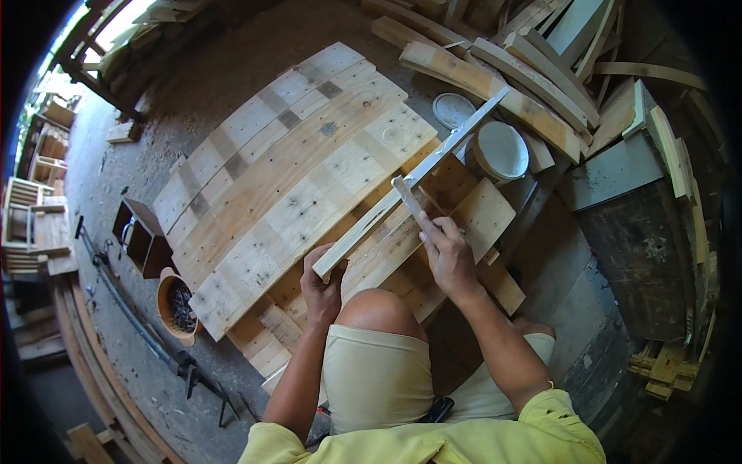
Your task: The person assembles a wooden pallet by applying glue to wooden planks and securing them with a hammer and nails. The person uses a brush to apply glue and a hammer to drive nails into the planks, working on a partially assembled pallet structure.
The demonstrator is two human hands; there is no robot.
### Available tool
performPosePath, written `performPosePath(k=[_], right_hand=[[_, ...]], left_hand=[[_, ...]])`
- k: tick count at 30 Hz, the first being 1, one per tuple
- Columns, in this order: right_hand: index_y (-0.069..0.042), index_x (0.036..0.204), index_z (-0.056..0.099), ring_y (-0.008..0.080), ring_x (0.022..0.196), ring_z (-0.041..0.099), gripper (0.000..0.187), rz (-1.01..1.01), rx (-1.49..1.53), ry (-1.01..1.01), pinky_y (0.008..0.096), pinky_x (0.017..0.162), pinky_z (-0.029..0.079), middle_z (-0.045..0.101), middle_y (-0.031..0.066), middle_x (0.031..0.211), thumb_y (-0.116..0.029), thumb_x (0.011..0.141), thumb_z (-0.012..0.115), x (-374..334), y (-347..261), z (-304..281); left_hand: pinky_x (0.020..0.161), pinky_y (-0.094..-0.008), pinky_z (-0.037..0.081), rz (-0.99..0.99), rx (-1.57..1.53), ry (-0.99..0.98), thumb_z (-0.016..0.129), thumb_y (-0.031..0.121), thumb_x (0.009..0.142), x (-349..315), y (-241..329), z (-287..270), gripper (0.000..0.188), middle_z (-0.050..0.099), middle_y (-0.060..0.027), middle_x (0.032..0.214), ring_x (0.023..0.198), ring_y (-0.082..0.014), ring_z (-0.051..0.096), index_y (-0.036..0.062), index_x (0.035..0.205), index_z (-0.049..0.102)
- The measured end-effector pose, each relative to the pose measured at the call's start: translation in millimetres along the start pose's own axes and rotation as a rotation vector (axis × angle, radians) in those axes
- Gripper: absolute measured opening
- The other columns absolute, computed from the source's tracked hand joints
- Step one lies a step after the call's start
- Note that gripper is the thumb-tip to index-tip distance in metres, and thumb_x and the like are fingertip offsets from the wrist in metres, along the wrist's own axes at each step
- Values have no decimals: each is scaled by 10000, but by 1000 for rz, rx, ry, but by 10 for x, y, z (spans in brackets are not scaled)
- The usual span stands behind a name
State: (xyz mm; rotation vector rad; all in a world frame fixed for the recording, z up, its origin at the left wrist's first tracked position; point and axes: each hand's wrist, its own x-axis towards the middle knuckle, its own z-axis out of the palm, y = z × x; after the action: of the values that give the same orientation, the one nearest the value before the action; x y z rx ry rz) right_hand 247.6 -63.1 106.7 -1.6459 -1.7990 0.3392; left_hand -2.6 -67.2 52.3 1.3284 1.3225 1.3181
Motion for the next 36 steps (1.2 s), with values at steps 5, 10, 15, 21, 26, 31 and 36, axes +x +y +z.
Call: performPosePath(k=[5, 10, 15, 21, 26, 31, 36], right_hand=[[-65, 1249, 670, 336, 841, 617, 328, -101, -62, -124, 427, 761, 505, 610, 137, 954, -59, 923, 631, -264, -270, -216], [-9, 1203, 680, 353, 969, 668, 260, 20, 92, -18, 396, 859, 523, 686, 195, 1089, -59, 977, 561, 93, -81, -446], [-20, 1162, 681, 379, 917, 656, 232, 83, 8, -29, 433, 800, 521, 676, 199, 1031, -74, 988, 536, 255, -62, -355], [-23, 1191, 675, 374, 893, 646, 248, 40, 326, -241, 430, 796, 518, 675, 180, 1005, -50, 965, 576, -136, -402, -252], [-32, 1191, 681, 339, 905, 649, 251, -54, 212, -142, 401, 813, 515, 672, 171, 1003, -37, 954, 599, -179, -486, -199], [-14, 1183, 676, 365, 917, 644, 257, -50, 259, -185, 413, 820, 512, 677, 175, 1011, -10, 936, 606, -176, -493, -306], [-39, 1178, 686, 380, 939, 646, 262, -21, 334, -328, 420, 813, 520, 676, 192, 1021, -17, 923, 628, -132, -566, -288]], left_hand=[[946, -305, 480, 14, -16, 13, 737, 17, 892, 1, -1, 2, 293, 652, -82, 1178, 1080, -181, 609, 49, 1163, 628], [943, -315, 479, 50, -13, -20, 730, 5, 892, 13, -8, -5, 288, 652, -86, 1171, 1079, -191, 605, 52, 1155, 621], [939, -319, 478, 2, -24, -27, 726, 11, 895, 16, -11, -14, 267, 653, -89, 1165, 1069, -196, 606, 49, 1140, 627], [935, -326, 477, 18, -7, -35, 729, 16, 891, 24, -29, -22, 262, 658, -94, 1161, 1063, -206, 609, 46, 1133, 634], [936, -326, 477, 5, -18, -36, 732, 18, 888, 28, -5, -20, 263, 660, -95, 1156, 1066, -209, 610, 48, 1132, 639], [930, -327, 477, 17, -56, -14, 735, 25, 887, 13, 17, -3, 247, 663, -93, 1146, 1061, -206, 609, 49, 1117, 647], [928, -298, 475, 10, -24, -38, 721, 12, 901, 10, -5, -9, 279, 646, -62, 1144, 1055, -162, 599, 43, 1164, 634]])
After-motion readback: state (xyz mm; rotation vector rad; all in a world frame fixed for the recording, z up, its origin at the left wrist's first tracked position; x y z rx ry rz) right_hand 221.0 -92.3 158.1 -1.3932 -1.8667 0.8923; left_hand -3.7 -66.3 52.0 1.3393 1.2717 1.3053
